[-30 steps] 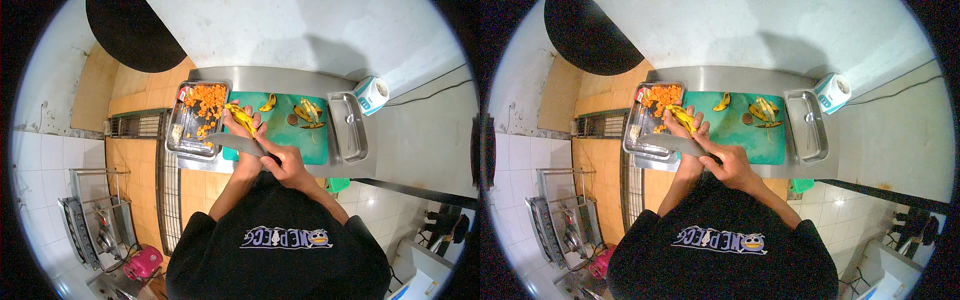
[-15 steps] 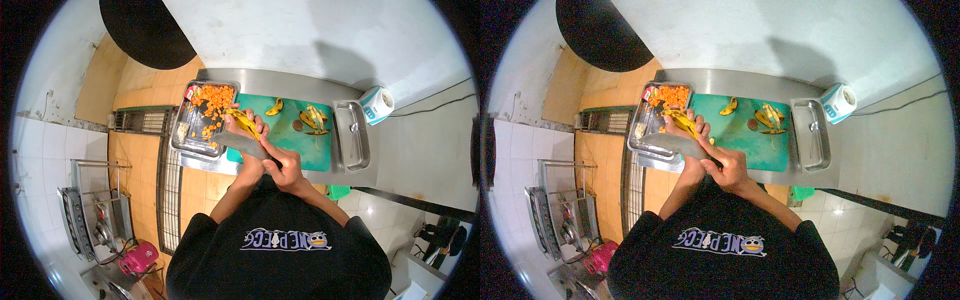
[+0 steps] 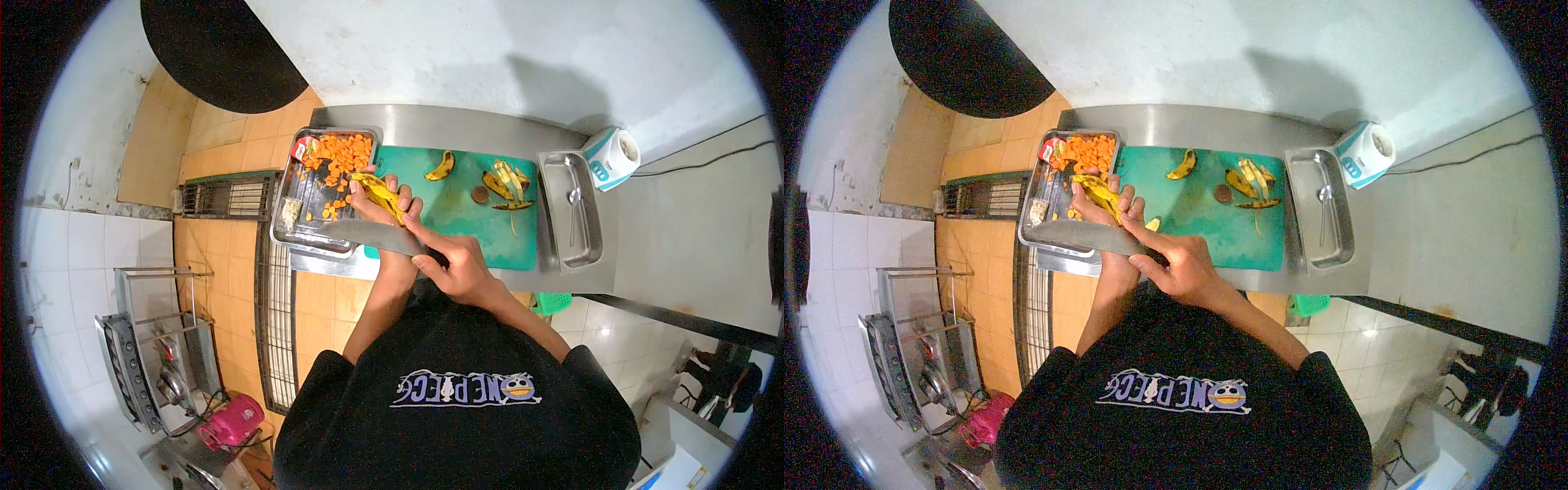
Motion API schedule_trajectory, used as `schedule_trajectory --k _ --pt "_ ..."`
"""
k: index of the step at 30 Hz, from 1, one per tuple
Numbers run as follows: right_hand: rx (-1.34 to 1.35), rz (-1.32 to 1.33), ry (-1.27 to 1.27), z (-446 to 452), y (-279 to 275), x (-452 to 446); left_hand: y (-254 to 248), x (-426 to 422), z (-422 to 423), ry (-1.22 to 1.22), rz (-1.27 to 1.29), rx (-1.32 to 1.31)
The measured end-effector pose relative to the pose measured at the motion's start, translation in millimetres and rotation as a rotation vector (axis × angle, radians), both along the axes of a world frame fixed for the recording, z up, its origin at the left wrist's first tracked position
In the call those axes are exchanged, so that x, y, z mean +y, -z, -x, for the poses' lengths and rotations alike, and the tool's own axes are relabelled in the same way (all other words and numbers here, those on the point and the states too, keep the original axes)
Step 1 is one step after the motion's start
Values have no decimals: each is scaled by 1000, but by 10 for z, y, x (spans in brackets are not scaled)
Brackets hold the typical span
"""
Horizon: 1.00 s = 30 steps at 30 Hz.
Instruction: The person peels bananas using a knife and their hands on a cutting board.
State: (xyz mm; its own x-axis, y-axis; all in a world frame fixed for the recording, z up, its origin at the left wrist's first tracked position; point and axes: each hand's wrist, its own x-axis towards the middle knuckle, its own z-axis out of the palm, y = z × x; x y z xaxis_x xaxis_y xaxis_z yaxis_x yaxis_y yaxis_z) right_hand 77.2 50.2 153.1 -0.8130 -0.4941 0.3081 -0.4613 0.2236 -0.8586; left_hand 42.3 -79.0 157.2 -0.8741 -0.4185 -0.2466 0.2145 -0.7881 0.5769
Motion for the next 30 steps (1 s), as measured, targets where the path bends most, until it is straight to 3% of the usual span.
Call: schedule_trajectory --k 5,13,20,25,30 --pt "-68 -95 -10 3 -40 18 -13 19 -12 -2 6 -3" --pt "22 138 43 -8 132 -19 4 88 -25 -12 98 85" --pt "6 282 62 -21 204 -57 17 102 -16 -2 29 103" --pt "-312 170 -42 -20 147 74 -17 91 -7 73 -1 95" --pt "-469 284 -77 -9 91 75 14 56 7 136 -24 38"
